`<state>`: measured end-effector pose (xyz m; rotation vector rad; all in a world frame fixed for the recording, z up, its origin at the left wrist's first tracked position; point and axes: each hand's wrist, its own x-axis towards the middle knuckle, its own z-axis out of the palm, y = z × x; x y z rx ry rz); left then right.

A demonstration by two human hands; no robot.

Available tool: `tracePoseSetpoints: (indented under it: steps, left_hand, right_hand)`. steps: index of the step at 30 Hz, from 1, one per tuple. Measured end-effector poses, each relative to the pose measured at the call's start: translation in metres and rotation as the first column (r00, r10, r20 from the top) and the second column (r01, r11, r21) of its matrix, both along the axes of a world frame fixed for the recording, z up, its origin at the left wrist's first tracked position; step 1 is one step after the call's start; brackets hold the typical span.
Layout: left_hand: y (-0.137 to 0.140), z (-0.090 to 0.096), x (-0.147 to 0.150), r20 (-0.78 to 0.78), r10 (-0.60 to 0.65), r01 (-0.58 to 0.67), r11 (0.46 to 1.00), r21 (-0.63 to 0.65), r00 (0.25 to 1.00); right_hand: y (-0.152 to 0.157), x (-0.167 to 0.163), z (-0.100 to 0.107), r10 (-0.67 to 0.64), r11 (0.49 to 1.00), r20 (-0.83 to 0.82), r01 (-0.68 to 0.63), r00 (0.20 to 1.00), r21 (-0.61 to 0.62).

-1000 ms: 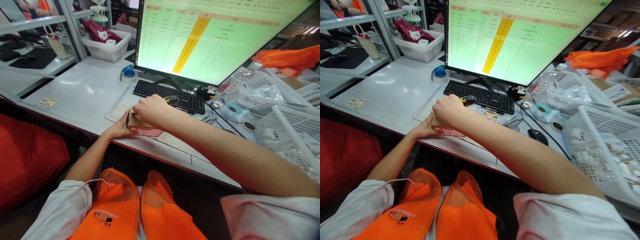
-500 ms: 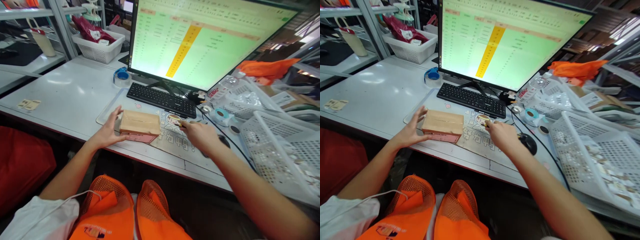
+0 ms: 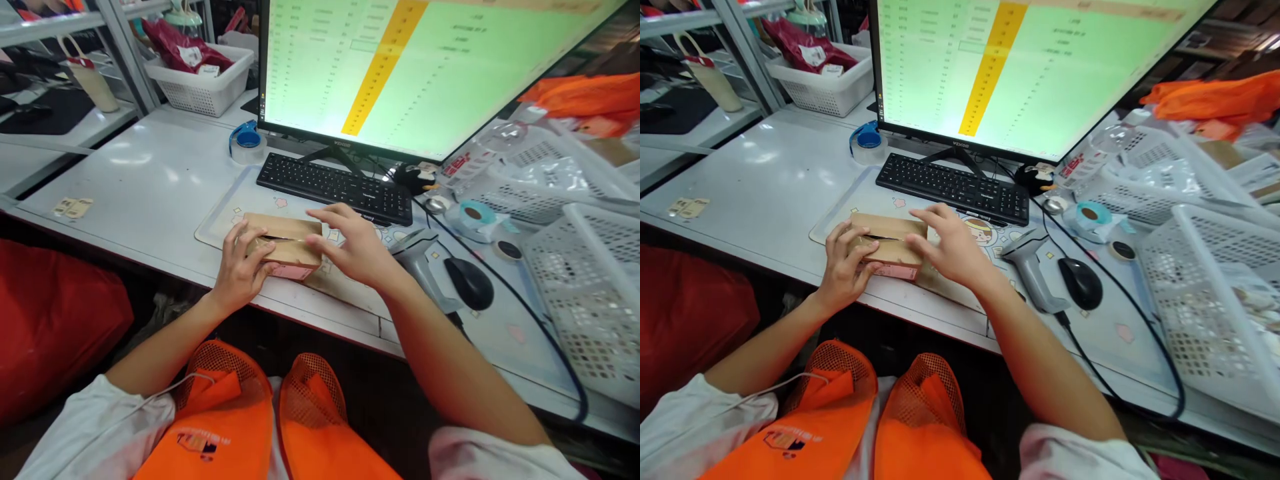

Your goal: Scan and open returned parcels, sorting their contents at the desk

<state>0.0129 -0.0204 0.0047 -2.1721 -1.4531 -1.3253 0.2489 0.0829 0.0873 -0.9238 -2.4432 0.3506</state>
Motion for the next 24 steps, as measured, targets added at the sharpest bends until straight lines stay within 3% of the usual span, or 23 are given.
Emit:
tracePoseSetpoints:
  steps: [4, 8, 11, 13, 16, 20, 22, 24]
  left_hand:
    - [-0.002, 0.001, 0.0, 0.003, 0.03, -0.03, 0.998, -0.047, 1.0]
    - [-0.004, 0.0, 0.004, 0.021, 0.009, -0.008, 0.998, -0.067, 1.0]
    - [-0.007, 0.003, 0.005, 0.002, 0.023, -0.023, 0.996, -0.085, 1.0]
    - [-0.008, 0.013, 0.002, -0.051, 0.019, -0.024, 0.993, -0.113, 0.999]
    - [0.001, 0.045, -0.009, -0.199, -0.082, 0.03, 0.968, -0.251, 0.976]
    - [0.019, 0.097, -0.012, -0.368, -0.231, 0.048, 0.894, -0.445, 0.901]
    - [0.019, 0.105, -0.004, -0.452, -0.178, -0.016, 0.92, -0.393, 0.874]
    - [0.006, 0.093, 0.007, -0.512, -0.065, -0.08, 0.963, -0.257, 0.856]
  right_hand:
    - [0.001, -0.044, 0.02, 0.088, 0.996, 0.285, -0.079, 0.955, -0.043]
    - [0.004, -0.051, 0.035, -0.022, 0.998, 0.495, -0.006, 0.869, 0.055]
    - [0.023, -0.051, 0.035, -0.215, 0.977, 0.44, 0.19, 0.872, 0.102]
    - [0.04, -0.054, 0.03, -0.219, 0.973, 0.406, 0.23, 0.887, 0.022]
    - [0.06, -0.06, 0.018, -0.138, 0.971, 0.372, 0.199, 0.918, -0.133]
    - [0.066, -0.061, 0.01, -0.158, 0.959, 0.335, 0.225, 0.929, -0.17]
    - [0.065, -0.059, 0.009, -0.17, 0.957, 0.328, 0.235, 0.929, -0.169]
    - [0.064, -0.057, 0.008, -0.175, 0.957, 0.318, 0.236, 0.932, -0.166]
